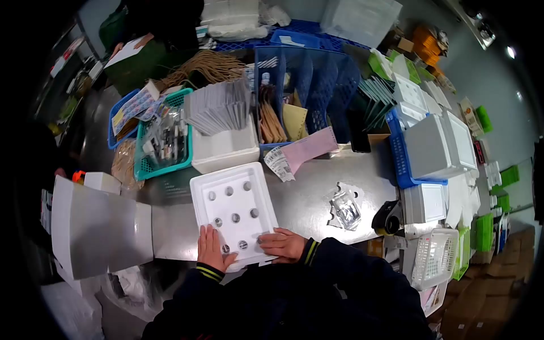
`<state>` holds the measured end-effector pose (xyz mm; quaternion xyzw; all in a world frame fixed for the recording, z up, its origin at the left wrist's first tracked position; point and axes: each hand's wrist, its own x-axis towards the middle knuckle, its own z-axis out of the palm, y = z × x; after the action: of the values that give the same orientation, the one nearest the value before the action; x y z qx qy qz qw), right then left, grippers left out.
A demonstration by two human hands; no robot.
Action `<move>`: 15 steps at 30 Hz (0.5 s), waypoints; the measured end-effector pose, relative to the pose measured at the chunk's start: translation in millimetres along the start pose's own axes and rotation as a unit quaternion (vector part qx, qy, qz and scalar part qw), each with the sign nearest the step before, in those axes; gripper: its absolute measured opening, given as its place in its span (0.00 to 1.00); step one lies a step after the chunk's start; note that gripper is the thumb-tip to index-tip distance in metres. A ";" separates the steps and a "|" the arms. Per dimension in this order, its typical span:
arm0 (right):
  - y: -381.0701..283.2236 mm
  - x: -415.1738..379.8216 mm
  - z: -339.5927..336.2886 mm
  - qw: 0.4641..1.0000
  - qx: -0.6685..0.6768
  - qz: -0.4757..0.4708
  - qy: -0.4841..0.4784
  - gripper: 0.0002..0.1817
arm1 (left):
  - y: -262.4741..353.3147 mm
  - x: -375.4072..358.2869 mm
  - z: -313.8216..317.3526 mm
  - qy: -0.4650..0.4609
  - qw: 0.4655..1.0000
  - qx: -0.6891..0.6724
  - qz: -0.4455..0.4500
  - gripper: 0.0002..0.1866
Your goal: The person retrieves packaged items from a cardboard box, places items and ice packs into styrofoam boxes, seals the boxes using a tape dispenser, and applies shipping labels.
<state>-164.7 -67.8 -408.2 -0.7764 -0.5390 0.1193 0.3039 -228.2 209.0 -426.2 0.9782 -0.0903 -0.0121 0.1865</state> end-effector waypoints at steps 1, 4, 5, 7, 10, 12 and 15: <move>-1.7 -0.5 3.7 1.000 -0.006 -0.008 0.020 0.18 | -1.4 4.3 4.2 -0.010 1.000 0.019 0.004 0.48; -12.9 2.6 5.8 0.999 0.016 0.026 0.030 0.11 | 0.7 9.5 -5.5 -0.091 0.994 0.055 -0.026 0.45; -13.9 1.9 7.6 0.999 0.018 0.030 0.026 0.10 | 10.9 15.4 -13.4 -0.099 0.990 0.084 -0.052 0.42; -10.7 0.9 15.7 0.999 0.005 0.022 0.045 0.09 | 34.8 42.0 -28.5 -0.030 0.995 0.091 0.005 0.36; -15.3 4.9 15.4 0.996 0.030 0.023 0.083 0.11 | 77.0 108.4 -22.4 0.052 0.994 -0.071 0.058 0.29; -11.7 2.5 15.1 0.999 -0.001 0.014 0.043 0.15 | 82.1 148.9 16.0 0.064 0.996 -0.057 0.014 0.29; -7.4 -3.6 22.9 0.992 0.056 -0.007 0.113 0.14 | 61.7 160.4 45.5 0.064 0.996 -0.063 -0.021 0.30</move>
<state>-183.6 -61.5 -422.3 -0.7629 -0.4994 0.0586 0.4063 -83.7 107.0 -444.3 0.9651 -0.0566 0.0412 0.2525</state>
